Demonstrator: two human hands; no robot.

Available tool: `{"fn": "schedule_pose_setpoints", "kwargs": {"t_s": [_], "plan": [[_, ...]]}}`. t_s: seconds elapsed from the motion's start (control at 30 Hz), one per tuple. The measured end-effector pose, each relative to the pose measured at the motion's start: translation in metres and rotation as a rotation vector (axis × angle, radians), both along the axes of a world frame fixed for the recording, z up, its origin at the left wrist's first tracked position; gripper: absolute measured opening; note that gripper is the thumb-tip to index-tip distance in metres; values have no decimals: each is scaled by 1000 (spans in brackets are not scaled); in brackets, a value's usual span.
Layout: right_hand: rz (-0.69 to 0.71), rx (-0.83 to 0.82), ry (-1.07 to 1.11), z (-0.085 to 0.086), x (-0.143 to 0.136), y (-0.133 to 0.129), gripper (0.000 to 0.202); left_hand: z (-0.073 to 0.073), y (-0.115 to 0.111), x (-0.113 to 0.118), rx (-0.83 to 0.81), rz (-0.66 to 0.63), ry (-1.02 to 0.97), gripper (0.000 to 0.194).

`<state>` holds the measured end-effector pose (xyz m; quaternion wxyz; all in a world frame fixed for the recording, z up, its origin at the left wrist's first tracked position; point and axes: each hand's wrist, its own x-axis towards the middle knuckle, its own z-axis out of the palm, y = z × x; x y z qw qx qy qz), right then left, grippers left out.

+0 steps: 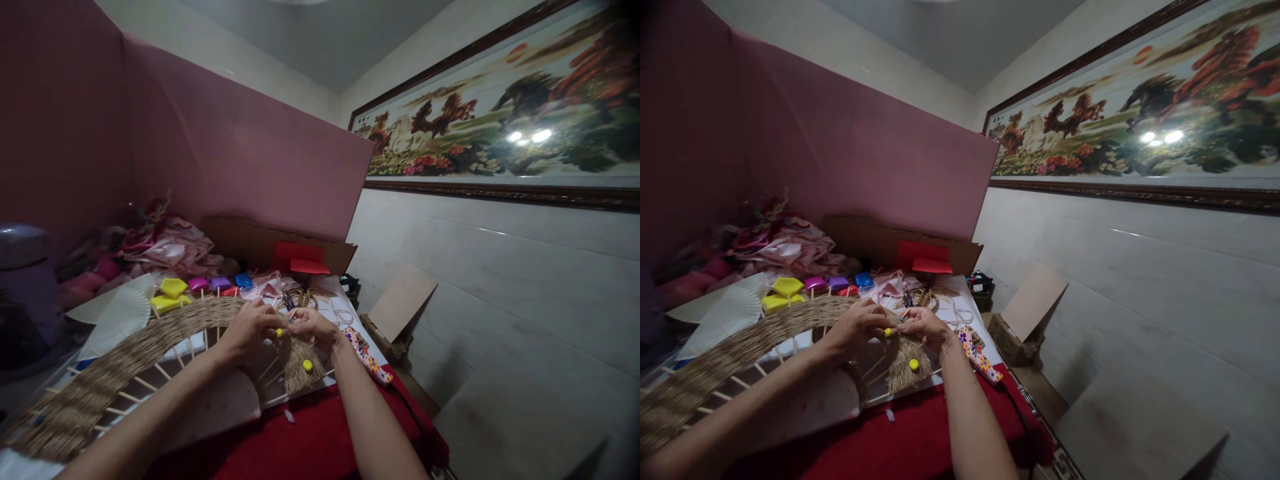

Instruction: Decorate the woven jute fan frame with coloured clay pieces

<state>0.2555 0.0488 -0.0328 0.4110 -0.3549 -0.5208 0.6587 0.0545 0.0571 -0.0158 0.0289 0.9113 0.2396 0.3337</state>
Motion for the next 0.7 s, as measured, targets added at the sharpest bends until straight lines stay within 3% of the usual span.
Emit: {"fn": "schedule_pose_setpoints", "kwargs": {"t_s": [0.27, 0.43, 0.7], "plan": [[6, 23, -3, 2, 0, -1, 40, 9, 0, 0, 18, 2, 59, 18], [7, 25, -11, 3, 0, -2, 42, 5, 6, -1, -1, -39, 1, 18], [1, 32, -3, 3, -1, -2, 40, 0, 0, -2, 82, 83, -27, 14]]}}
